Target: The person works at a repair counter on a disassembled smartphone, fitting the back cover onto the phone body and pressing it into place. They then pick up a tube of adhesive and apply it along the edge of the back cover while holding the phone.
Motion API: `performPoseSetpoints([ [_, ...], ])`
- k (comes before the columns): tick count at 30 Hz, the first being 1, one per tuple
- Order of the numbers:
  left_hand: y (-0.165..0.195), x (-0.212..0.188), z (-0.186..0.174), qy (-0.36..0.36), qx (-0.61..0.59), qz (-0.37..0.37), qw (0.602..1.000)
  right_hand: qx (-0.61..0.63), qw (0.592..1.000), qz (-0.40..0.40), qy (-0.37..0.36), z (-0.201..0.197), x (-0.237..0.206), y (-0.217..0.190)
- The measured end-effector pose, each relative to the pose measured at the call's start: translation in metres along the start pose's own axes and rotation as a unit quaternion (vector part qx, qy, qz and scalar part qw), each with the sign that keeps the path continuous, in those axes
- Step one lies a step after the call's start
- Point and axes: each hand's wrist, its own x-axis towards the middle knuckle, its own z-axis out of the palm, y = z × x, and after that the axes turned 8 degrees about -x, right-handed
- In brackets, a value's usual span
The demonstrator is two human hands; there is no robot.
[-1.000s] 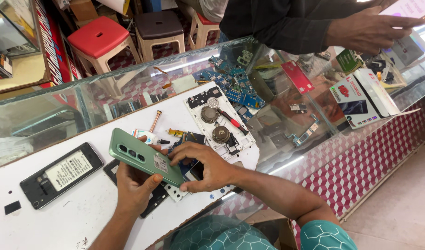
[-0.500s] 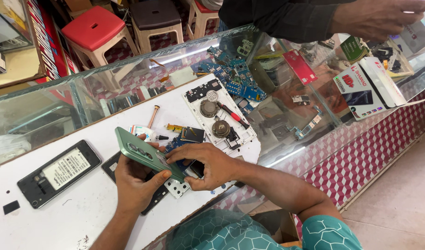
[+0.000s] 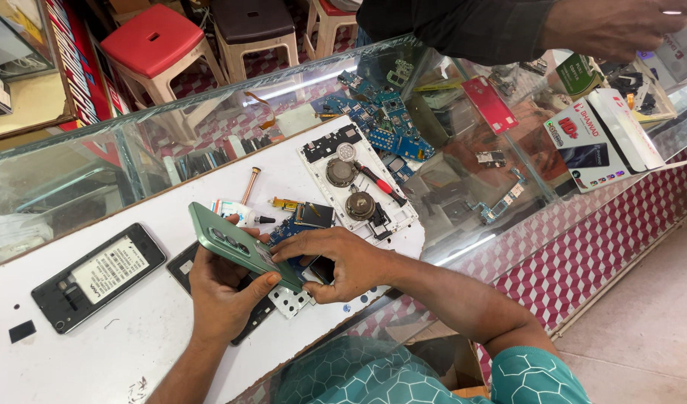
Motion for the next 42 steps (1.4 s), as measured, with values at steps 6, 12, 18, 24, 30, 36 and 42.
performPoseSetpoints([
  [6,-0.0004,-0.0004,-0.0007,0.002,0.022,-0.003,1.0,-0.003,1.0,0.012,-0.009,-0.0011,0.0002,-0.0021],
  [12,0.0,-0.0006,0.0001,0.005,0.048,-0.004,0.999,-0.005,1.0,0.014,-0.008,-0.0014,-0.0002,-0.0077],
  [18,0.0007,-0.0011,0.0002,0.006,0.054,-0.005,0.999,-0.021,1.0,-0.003,-0.007,-0.0009,-0.0004,-0.0052],
  [24,-0.0012,-0.0017,0.0003,0.012,0.059,0.004,0.998,-0.051,0.998,-0.023,-0.004,0.0017,-0.003,-0.0029],
  [30,-0.0019,-0.0013,-0.0001,0.012,0.068,0.007,0.998,-0.067,0.997,-0.033,0.0,0.0034,-0.0057,-0.0037],
  [36,-0.0014,-0.0014,0.0002,0.011,0.076,0.006,0.997,-0.067,0.997,-0.032,-0.003,0.0021,-0.0065,-0.0041],
  [42,-0.0024,-0.0008,0.0003,0.007,0.071,0.005,0.997,-0.063,0.998,-0.029,-0.005,0.001,-0.0061,-0.0042],
])
